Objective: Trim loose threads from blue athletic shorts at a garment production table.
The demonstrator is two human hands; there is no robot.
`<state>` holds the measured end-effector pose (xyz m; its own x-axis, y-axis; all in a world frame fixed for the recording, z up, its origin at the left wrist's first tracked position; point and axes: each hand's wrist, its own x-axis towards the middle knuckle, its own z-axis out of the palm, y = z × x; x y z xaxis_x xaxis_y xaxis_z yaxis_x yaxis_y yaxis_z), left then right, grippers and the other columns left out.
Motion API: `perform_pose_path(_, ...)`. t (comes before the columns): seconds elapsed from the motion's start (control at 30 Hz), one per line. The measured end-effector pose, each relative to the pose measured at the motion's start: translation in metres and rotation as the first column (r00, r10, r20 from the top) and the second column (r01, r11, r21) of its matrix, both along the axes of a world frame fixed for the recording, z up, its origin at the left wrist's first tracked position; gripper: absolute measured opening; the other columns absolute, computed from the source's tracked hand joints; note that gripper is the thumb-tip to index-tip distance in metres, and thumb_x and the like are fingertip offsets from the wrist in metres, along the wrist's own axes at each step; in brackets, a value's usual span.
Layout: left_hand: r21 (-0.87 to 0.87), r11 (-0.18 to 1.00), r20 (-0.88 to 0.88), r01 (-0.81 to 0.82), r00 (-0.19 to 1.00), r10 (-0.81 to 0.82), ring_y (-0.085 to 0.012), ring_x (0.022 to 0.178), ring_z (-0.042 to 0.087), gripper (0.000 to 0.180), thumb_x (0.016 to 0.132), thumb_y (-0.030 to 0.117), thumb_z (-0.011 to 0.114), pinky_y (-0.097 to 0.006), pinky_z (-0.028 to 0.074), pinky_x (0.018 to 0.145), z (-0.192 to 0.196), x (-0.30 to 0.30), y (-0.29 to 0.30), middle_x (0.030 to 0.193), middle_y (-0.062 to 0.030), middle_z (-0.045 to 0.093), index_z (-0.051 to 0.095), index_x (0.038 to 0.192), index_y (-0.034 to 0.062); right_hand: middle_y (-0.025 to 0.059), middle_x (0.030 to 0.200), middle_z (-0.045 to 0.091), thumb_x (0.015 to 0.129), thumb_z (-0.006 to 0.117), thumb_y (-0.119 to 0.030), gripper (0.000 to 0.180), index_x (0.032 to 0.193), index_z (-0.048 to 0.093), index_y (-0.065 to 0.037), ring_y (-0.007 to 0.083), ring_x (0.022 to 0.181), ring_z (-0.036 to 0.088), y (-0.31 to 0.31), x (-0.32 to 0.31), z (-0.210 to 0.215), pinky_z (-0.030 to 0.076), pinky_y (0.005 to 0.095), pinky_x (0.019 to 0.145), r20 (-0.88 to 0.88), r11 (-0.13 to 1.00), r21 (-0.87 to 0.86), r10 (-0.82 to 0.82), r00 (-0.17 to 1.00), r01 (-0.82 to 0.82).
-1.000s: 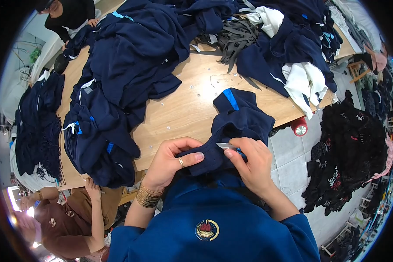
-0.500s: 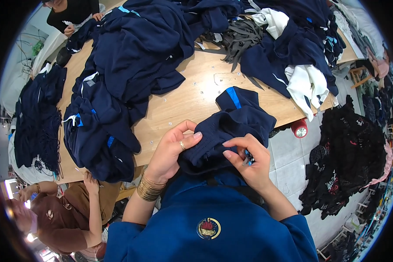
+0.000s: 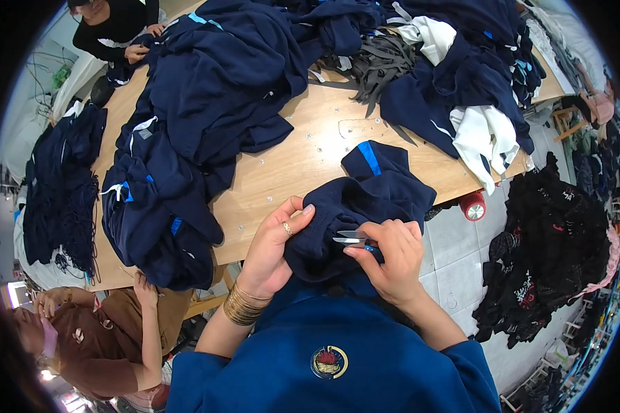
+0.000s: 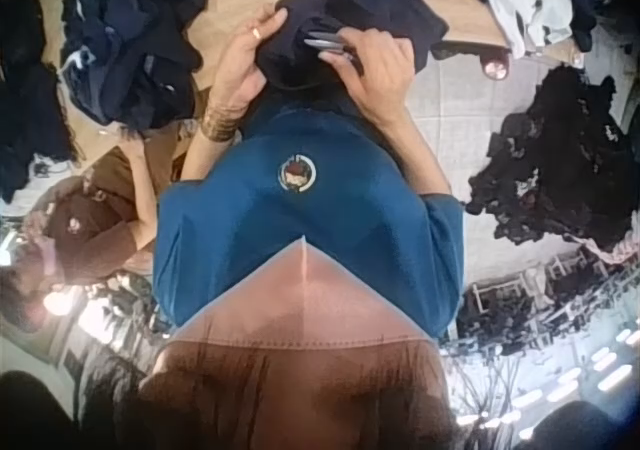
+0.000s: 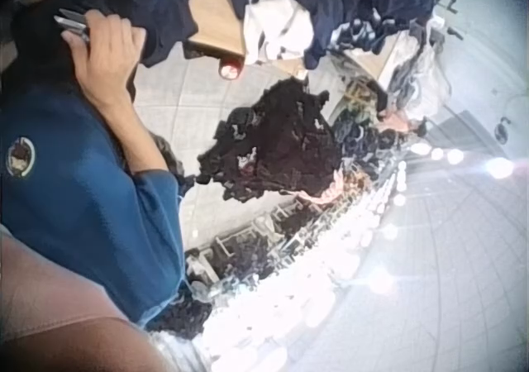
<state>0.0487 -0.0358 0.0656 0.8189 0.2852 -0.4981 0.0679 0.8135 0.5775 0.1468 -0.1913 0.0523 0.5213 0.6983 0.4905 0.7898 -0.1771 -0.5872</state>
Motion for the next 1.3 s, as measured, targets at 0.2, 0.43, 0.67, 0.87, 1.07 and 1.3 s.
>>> perform_pose_path(0.2,-0.034,0.999,0.004,-0.028,1.0,0.028,-0.0084,0.083,0.059,0.005,0.092,0.012,0.049,-0.023,0.049,0.076,-0.001,-0.001,-0.003,0.093,-0.0025,0.06,0.05,0.092,0.0077,0.0011,0.066,0.053,0.068,0.073,-0.022,0.026,0.083,0.058,-0.008,0.0176,0.058,0.047,0.005,-0.001,-0.001,0.029,0.0308,0.06,0.052,1.0,0.007,-0.026,0.998,0.025)
perform_pose_path(0.43,-0.011,1.0,0.039,-0.008,0.999,0.009,-0.0092,0.084,0.06,0.004,0.092,0.011,0.049,-0.023,0.049,0.076,-0.003,-0.001,-0.004,0.094,-0.0034,0.061,0.05,0.092,0.0079,0.0019,0.066,0.052,0.069,0.072,-0.026,0.028,0.085,0.059,-0.006,0.0171,0.056,0.048,0.005,0.002,0.0,0.03,0.0299,0.057,0.062,1.0,0.006,-0.008,0.998,0.008)
perform_pose_path(0.67,0.264,0.941,0.036,0.212,0.973,-0.23,-0.006,0.084,0.058,0.018,0.088,0.009,0.055,-0.021,0.046,0.076,0.009,0.0,0.0,0.092,-0.0019,0.062,0.053,0.105,0.0039,-0.0037,0.091,0.051,0.067,0.071,-0.007,0.048,0.112,0.053,-0.004,0.0036,0.061,0.034,-0.002,0.047,0.02,0.029,0.0167,0.055,-0.722,0.964,0.265,0.2,0.663,-0.003)
perform_pose_path(0.87,0.762,0.607,0.068,0.228,0.903,-0.424,-0.0101,0.085,0.058,0.023,0.082,0.005,0.062,-0.024,0.044,0.077,0.065,0.025,0.024,0.091,-0.0048,0.061,0.054,0.102,0.0017,-0.0034,0.071,0.054,0.066,0.078,-0.016,0.028,0.085,0.062,-0.004,0.0045,0.067,0.045,0.017,0.076,0.053,0.036,0.0215,0.058,-0.605,0.877,0.14,0.444,0.661,-0.46)
perform_pose_path(1.07,0.97,-0.097,-0.239,0.221,0.936,-0.257,-0.0242,0.096,0.058,0.045,0.068,-0.008,0.054,-0.032,0.044,0.082,0.038,0.022,0.054,0.1,-0.0136,0.059,0.048,0.111,0.0055,-0.0055,0.061,0.047,0.066,0.076,-0.008,0.022,0.072,0.056,-0.002,0.0026,0.058,0.039,0.013,0.099,0.155,0.029,0.0175,0.052,-0.077,0.937,0.342,-0.042,0.996,0.066)
perform_pose_path(1.3,0.968,0.213,-0.104,0.132,0.985,-0.136,-0.0108,0.089,0.056,0.037,0.069,-0.01,0.041,-0.023,0.042,0.083,0.135,-0.023,0.144,0.095,-0.002,0.061,0.059,0.1,-0.0031,-0.0091,0.059,0.041,0.071,0.071,-0.011,0.018,0.066,0.055,-0.005,0.0015,0.054,0.03,-0.033,0.176,0.191,0.02,0.0195,0.049,-0.136,0.881,0.332,-0.309,0.941,0.337)
